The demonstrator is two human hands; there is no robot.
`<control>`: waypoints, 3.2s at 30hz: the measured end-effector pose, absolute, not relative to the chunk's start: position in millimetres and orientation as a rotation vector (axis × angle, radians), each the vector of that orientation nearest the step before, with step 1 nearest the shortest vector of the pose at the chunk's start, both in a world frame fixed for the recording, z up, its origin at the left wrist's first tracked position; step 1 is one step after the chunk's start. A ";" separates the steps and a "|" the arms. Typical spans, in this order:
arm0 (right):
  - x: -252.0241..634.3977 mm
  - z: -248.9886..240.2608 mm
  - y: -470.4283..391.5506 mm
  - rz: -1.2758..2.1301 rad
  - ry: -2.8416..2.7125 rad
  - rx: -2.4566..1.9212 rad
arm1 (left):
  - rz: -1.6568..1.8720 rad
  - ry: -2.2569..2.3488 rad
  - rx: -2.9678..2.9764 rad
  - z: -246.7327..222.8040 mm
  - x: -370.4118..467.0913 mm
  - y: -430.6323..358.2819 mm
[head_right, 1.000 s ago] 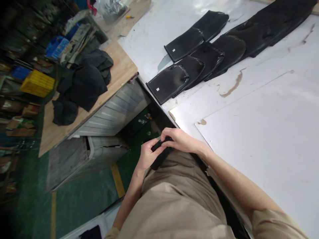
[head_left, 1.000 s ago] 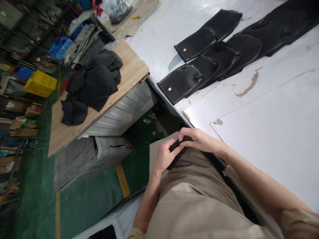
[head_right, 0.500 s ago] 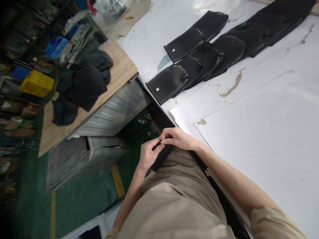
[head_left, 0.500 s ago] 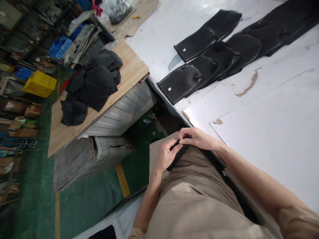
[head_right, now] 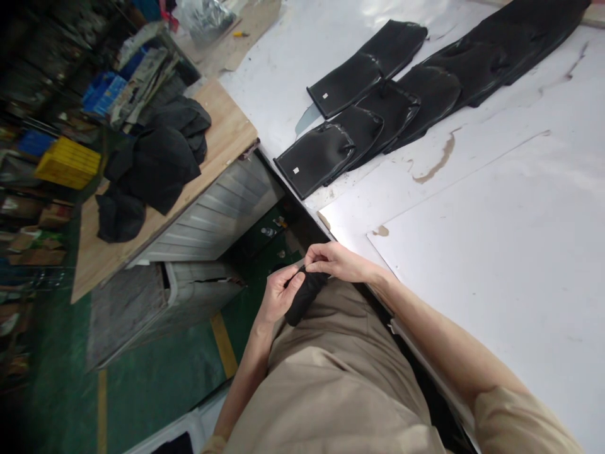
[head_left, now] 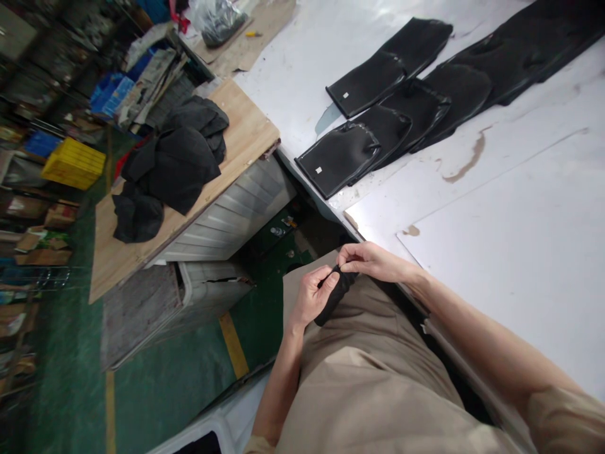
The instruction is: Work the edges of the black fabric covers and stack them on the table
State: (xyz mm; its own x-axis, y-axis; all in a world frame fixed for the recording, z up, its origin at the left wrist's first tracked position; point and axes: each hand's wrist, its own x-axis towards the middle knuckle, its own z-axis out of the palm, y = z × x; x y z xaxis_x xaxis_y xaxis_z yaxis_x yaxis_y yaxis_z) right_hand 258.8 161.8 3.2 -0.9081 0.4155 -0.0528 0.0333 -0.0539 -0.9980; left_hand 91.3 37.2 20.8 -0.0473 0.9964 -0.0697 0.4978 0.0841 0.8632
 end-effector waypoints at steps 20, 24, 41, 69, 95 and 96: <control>251.5 21.1 150.6 1.868 -2.011 -0.571 | 0.880 1.641 1.303 36.4 90.3 35.4; 254.5 19.1 154.1 1.913 -2.017 -0.455 | 0.931 1.625 1.313 42.2 85.5 33.2; 253.1 18.4 149.6 1.820 -2.092 -0.396 | 0.894 1.695 1.347 59.7 79.7 27.0; 240.8 27.4 132.7 1.655 -1.851 -0.316 | 0.792 1.769 1.583 46.8 76.3 22.7; 238.4 22.2 126.8 1.566 -1.960 -0.462 | 0.605 1.899 1.838 31.1 72.6 25.1; 238.2 21.8 126.6 1.570 -1.960 -0.477 | 0.585 1.896 1.855 31.4 72.2 25.5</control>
